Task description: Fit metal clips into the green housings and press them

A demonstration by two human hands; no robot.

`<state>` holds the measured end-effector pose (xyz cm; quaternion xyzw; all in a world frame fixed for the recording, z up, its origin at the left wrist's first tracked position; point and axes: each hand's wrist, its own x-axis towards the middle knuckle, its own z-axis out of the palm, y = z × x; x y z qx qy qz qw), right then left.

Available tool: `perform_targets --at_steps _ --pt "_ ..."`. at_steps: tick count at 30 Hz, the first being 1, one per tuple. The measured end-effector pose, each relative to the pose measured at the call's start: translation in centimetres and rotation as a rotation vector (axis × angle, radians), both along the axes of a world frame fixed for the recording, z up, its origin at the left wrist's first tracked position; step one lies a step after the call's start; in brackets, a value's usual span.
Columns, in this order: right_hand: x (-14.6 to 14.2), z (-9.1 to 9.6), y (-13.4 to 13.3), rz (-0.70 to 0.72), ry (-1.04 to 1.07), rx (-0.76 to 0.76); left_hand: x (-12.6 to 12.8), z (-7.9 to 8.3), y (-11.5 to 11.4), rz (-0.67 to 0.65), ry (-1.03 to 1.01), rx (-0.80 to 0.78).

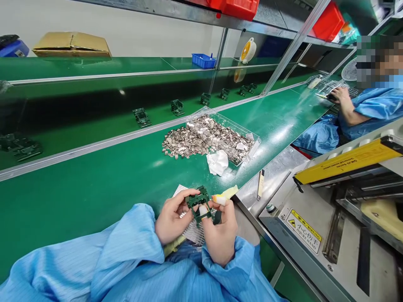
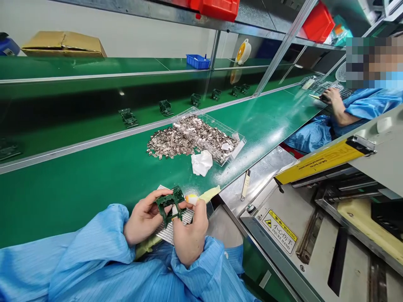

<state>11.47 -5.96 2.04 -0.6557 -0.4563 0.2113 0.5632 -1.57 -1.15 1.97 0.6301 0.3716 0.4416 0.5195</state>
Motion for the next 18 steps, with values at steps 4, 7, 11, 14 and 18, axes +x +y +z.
perform_targets --at_steps 4,7,11,14,18 --pt "0.1 -0.2 -0.2 0.072 0.132 -0.01 0.3 0.1 -0.4 0.037 -0.014 -0.019" --pt "0.0 0.2 0.1 0.16 0.353 -0.004 0.2 0.0 -0.5 0.037 -0.007 -0.041" --pt "0.0 0.7 0.7 0.158 0.527 0.018 0.1 0.0 -0.6 0.059 0.041 -0.033" --pt "0.0 0.8 0.9 0.164 0.585 -0.003 0.2 0.2 -0.7 0.063 0.047 -0.03" --pt "-0.2 0.8 0.6 0.169 0.624 -0.039 0.3 0.4 -0.9 0.074 0.029 -0.055"
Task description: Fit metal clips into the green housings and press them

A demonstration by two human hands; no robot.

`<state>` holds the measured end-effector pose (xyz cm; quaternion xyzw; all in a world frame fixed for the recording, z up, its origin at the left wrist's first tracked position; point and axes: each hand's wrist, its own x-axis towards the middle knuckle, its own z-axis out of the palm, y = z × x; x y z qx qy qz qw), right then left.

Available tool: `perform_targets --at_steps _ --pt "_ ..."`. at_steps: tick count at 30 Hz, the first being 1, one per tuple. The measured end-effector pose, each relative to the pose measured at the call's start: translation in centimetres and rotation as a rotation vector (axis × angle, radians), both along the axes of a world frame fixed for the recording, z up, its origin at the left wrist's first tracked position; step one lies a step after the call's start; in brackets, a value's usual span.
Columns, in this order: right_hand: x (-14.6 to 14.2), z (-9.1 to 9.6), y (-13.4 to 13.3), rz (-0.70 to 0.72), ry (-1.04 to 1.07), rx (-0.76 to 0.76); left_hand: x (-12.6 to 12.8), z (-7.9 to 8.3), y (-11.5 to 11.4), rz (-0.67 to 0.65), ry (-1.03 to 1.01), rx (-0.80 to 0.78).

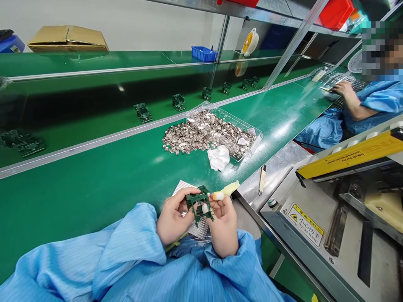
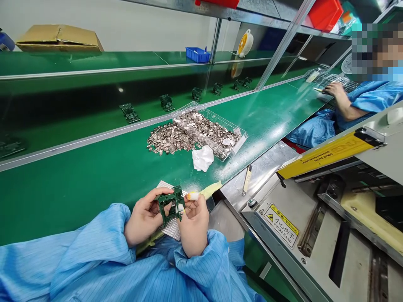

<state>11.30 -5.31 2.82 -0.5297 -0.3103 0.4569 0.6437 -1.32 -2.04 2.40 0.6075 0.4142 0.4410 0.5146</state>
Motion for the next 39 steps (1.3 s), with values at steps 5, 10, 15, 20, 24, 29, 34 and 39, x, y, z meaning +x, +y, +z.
perform_targets --at_steps 5,10,15,20,24,29,34,39 --pt "-0.3 -0.8 -0.9 -0.016 0.056 -0.015 -0.1 -0.4 -0.6 -0.041 0.009 -0.034" --pt "-0.4 -1.2 -2.0 -0.052 0.097 -0.01 0.3 -0.7 -1.2 -0.087 0.011 -0.05" --pt "0.6 -0.9 -2.9 -0.022 0.095 0.009 0.6 -0.8 -1.2 -0.169 0.023 -0.014" --pt "3.5 -3.7 -4.6 -0.193 -0.031 -0.08 0.4 -0.7 -0.2 -0.155 0.064 -0.018" --pt "4.5 -6.3 -5.0 0.006 -0.088 -0.178 1.0 -0.2 1.3 -0.162 0.025 -0.082" --pt "3.1 -6.2 -3.8 0.143 -0.089 -0.123 1.9 0.1 2.6 -0.214 -0.06 -0.269" --pt "2.4 -6.3 -3.4 0.143 -0.11 -0.075 1.8 0.1 2.9 -0.241 -0.098 -0.375" --pt "2.5 -7.8 -3.7 0.121 -0.249 -0.012 1.7 0.1 3.0 -0.234 -0.129 -0.397"
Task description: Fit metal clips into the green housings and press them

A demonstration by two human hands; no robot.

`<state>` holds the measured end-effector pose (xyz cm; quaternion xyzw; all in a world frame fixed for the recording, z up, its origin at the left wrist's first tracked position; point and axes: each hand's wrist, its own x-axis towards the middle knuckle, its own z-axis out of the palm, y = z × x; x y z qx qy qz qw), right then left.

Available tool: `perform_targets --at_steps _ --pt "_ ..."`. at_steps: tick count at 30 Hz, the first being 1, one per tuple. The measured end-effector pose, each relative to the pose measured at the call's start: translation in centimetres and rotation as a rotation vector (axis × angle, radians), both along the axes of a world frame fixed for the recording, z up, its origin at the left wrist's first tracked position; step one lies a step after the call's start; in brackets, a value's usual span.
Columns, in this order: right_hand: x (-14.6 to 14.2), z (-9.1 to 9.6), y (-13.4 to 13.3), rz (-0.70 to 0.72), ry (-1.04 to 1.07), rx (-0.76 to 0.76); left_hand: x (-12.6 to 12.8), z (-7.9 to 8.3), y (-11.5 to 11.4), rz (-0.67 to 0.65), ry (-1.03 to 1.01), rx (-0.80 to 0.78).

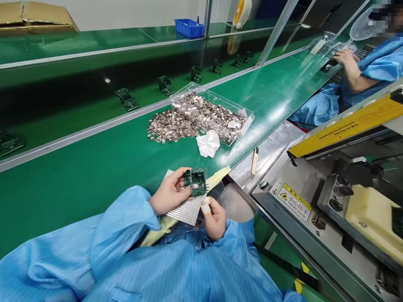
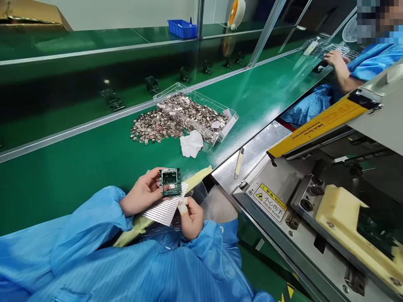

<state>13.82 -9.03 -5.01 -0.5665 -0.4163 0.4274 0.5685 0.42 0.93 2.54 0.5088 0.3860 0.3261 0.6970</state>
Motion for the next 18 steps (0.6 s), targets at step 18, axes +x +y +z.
perform_targets --at_steps 18 --pt "2.3 -0.6 -0.8 0.125 -0.236 -0.162 -0.4 -0.3 -0.1 -0.003 -0.054 -0.056"
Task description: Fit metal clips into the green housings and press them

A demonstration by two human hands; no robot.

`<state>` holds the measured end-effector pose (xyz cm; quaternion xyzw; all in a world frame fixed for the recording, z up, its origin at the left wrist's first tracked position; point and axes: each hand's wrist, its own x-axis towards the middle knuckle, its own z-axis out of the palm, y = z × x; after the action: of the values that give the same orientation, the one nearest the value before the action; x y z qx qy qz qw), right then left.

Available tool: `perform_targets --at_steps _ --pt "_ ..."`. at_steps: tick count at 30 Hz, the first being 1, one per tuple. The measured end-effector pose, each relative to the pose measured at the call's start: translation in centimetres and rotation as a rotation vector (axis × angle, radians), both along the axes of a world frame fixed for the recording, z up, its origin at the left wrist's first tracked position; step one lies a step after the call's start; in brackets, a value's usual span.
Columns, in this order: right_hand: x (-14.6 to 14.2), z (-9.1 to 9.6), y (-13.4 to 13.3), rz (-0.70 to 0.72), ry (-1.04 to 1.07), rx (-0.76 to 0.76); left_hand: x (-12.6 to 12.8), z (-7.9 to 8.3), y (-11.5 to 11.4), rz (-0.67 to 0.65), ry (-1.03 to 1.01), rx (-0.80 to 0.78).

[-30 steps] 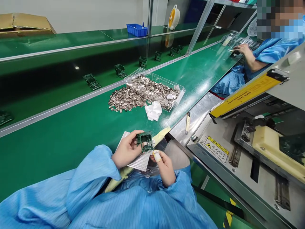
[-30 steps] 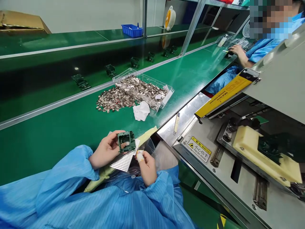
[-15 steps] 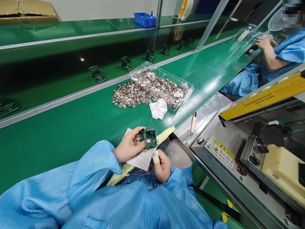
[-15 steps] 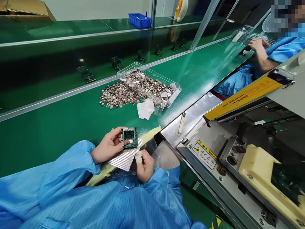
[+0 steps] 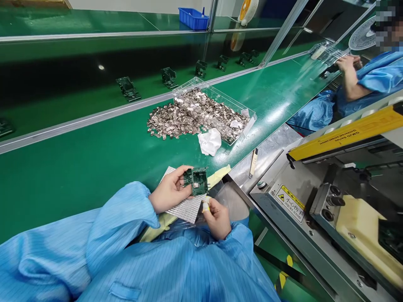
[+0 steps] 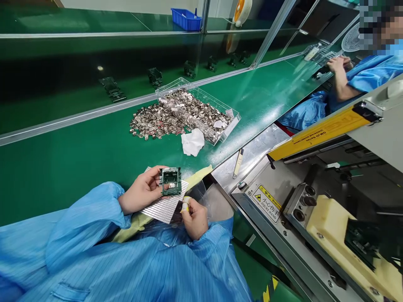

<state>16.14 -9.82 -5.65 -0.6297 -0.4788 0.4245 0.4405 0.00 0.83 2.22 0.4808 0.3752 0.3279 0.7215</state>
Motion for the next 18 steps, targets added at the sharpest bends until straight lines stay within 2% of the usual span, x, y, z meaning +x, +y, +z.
perform_targets --at_steps 4,9,13,18 --pt "1.3 1.0 -0.1 0.0 -0.051 -0.024 0.0 -0.1 0.0 -0.016 -0.014 -0.022" --pt "2.6 5.0 -0.8 -0.154 -0.053 0.045 0.0 -0.6 -0.3 0.009 -0.039 0.071" --pt "1.6 7.1 0.2 -0.293 0.081 0.123 0.0 -1.2 -0.8 0.052 -0.084 0.206" --pt "-1.0 7.3 2.6 -0.338 0.043 0.254 0.1 -1.4 -1.2 0.103 -0.101 0.258"
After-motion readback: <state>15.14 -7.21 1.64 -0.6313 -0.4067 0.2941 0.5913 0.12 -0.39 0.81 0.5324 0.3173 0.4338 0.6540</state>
